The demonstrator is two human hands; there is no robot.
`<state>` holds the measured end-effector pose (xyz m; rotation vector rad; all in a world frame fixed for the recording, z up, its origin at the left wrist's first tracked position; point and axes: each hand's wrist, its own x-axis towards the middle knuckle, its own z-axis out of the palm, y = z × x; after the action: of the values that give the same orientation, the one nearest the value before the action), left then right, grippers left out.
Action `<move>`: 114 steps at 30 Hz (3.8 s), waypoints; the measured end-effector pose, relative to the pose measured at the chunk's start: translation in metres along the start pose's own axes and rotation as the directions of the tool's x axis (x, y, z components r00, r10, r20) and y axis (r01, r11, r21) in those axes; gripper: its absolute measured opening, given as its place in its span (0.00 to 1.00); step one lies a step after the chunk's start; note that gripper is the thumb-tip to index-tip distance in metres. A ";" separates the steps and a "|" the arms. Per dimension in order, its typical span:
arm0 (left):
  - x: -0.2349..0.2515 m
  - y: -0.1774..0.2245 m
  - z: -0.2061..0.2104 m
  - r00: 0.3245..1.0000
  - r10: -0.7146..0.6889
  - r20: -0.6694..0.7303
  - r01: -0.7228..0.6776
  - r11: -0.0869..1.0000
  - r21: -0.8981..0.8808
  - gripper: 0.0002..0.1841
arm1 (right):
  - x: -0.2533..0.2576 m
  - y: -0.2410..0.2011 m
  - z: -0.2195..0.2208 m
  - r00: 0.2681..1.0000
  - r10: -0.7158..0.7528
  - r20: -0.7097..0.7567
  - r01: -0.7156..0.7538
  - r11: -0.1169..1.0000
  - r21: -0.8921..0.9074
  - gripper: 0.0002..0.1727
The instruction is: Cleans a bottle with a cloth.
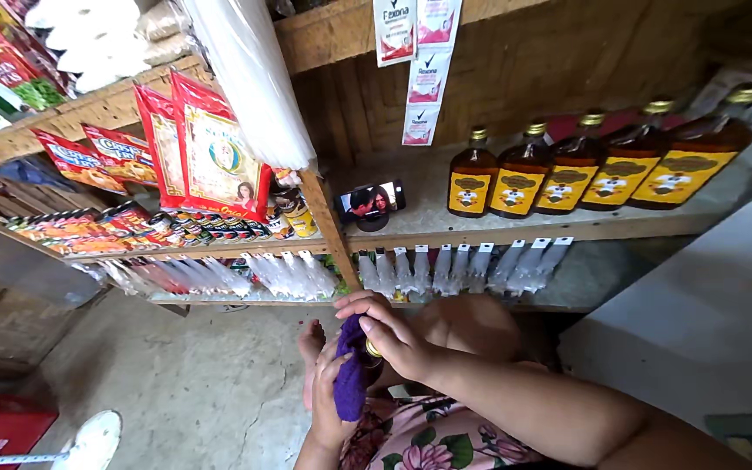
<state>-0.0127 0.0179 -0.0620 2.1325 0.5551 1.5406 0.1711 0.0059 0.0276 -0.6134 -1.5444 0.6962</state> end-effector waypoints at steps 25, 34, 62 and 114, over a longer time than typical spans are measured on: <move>-0.021 -0.005 -0.007 0.988 -0.147 -0.055 0.154 0.974 0.164 0.46 | -0.014 -0.035 0.024 0.930 0.310 -0.198 -0.188 0.863 0.469 0.14; -0.017 -0.002 0.000 0.994 0.018 -0.104 0.011 0.962 0.271 0.40 | -0.001 -0.038 0.023 0.994 0.104 -0.032 -0.069 0.834 0.547 0.15; 0.029 0.056 0.037 0.979 0.110 -0.172 -0.134 0.981 -0.138 0.29 | 0.002 -0.011 0.005 0.986 -0.167 -0.022 0.169 0.980 0.105 0.12; 0.033 0.024 0.006 0.992 -0.125 0.001 0.118 0.946 0.303 0.29 | 0.006 -0.100 -0.042 0.984 -0.106 0.143 0.073 0.974 0.215 0.18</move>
<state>0.0040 0.0163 -0.0244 2.2824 0.9505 1.4396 0.2140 -0.0536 0.1078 -0.3359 -1.6044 0.8402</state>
